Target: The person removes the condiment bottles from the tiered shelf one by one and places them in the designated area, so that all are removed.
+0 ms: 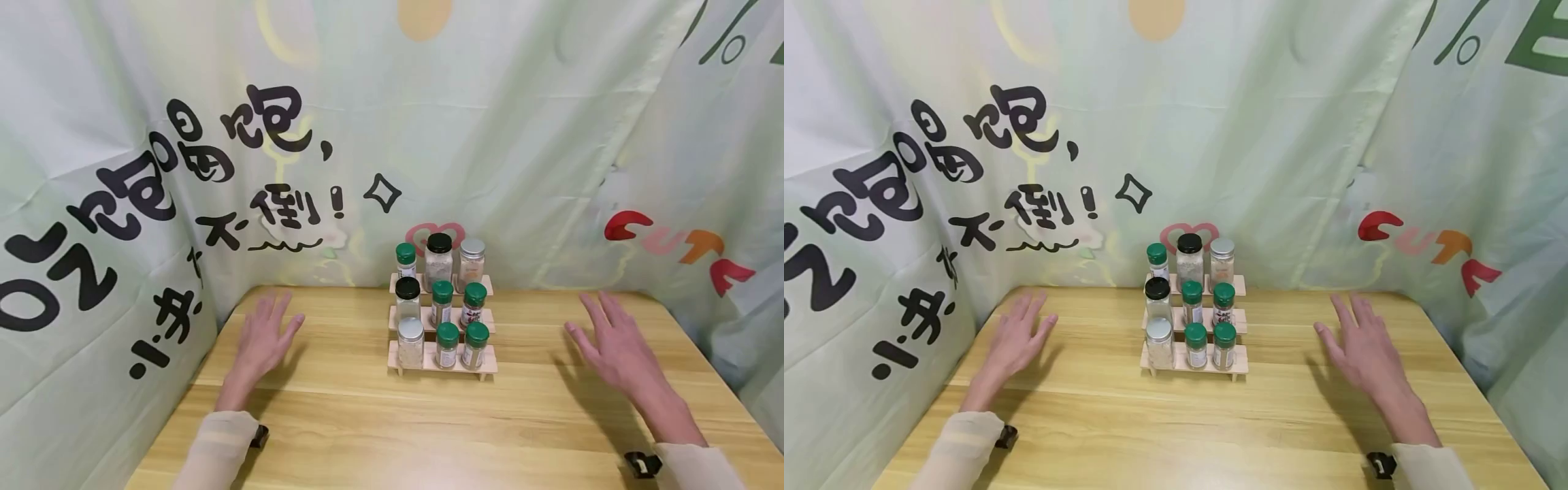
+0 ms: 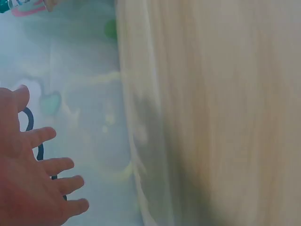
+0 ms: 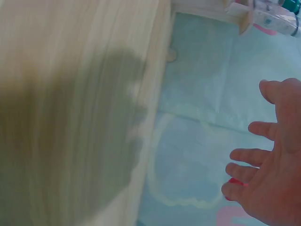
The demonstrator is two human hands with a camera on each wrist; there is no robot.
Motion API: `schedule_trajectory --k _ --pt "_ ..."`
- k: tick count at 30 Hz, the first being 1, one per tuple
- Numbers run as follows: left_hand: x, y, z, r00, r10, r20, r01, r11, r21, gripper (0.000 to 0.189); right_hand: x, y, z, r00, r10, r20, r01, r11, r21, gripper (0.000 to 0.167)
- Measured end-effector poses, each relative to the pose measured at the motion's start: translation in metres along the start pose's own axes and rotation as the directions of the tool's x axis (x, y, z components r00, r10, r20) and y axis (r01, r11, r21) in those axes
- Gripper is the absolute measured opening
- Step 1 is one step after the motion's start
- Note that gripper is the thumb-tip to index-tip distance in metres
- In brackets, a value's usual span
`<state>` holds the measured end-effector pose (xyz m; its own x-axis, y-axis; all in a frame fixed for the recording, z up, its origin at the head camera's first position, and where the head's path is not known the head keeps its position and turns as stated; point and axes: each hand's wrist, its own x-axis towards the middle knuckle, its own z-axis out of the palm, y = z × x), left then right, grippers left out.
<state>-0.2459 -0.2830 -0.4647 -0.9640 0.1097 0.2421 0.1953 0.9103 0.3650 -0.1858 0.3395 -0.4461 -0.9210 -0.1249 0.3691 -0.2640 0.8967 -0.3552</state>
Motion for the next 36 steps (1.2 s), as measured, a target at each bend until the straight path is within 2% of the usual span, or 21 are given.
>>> schedule_trajectory --k 4,7,10,13,16,21,24,28,30,31,34,36 --pt "-0.003 0.013 0.011 1.000 0.017 -0.007 -0.018 0.985 -0.173 0.065 -0.002 -0.012 0.004 0.999 0.012 -0.030 -0.008 0.991 0.131 0.065" --pt "-0.006 0.025 0.017 0.999 0.040 -0.020 -0.044 0.957 -0.288 0.060 -0.005 -0.020 0.008 0.999 0.028 -0.033 -0.021 0.978 0.208 0.063" --pt "-0.009 0.037 0.021 0.997 0.067 -0.031 -0.073 0.913 -0.400 0.058 -0.008 -0.028 0.014 0.999 0.030 -0.033 -0.020 0.961 0.275 0.062" --pt "-0.013 0.050 0.022 0.996 0.074 -0.047 -0.088 0.853 -0.514 0.054 -0.010 -0.036 0.020 0.999 0.034 -0.033 -0.021 0.939 0.344 0.060" --pt "-0.018 0.063 0.023 0.996 0.072 -0.048 -0.086 0.780 -0.620 0.050 -0.011 -0.042 0.027 0.997 0.058 -0.050 -0.030 0.902 0.431 0.053" --pt "-0.021 0.085 0.026 0.996 0.071 -0.060 -0.091 0.643 -0.760 0.043 -0.012 -0.051 0.038 0.991 0.093 -0.095 -0.022 0.822 0.569 0.040" --pt "-0.023 0.097 0.026 0.994 0.077 -0.082 -0.111 0.564 -0.818 0.039 -0.011 -0.056 0.045 0.993 0.088 -0.078 -0.021 0.785 0.619 0.038" --pt "-0.027 0.110 0.026 0.990 0.085 -0.113 -0.141 0.507 -0.851 0.036 -0.012 -0.064 0.055 0.995 0.099 -0.004 -0.072 0.757 0.649 0.041" --pt "-0.028 0.116 0.026 0.989 0.091 -0.118 -0.148 0.490 -0.859 0.035 -0.012 -0.066 0.060 0.994 0.104 0.041 -0.105 0.733 0.672 0.042" --pt "-0.028 0.120 0.027 0.989 0.096 -0.115 -0.147 0.480 -0.865 0.034 -0.013 -0.067 0.062 0.992 0.109 0.067 -0.125 0.716 0.687 0.043" --pt "-0.029 0.131 0.030 0.990 0.107 -0.093 -0.132 0.450 -0.883 0.035 -0.013 -0.070 0.066 0.986 0.111 0.122 -0.164 0.637 0.753 0.044" --pt "-0.030 0.138 0.032 0.991 0.108 -0.074 -0.114 0.436 -0.893 0.035 -0.013 -0.074 0.068 0.983 0.110 0.147 -0.183 0.605 0.775 0.044"
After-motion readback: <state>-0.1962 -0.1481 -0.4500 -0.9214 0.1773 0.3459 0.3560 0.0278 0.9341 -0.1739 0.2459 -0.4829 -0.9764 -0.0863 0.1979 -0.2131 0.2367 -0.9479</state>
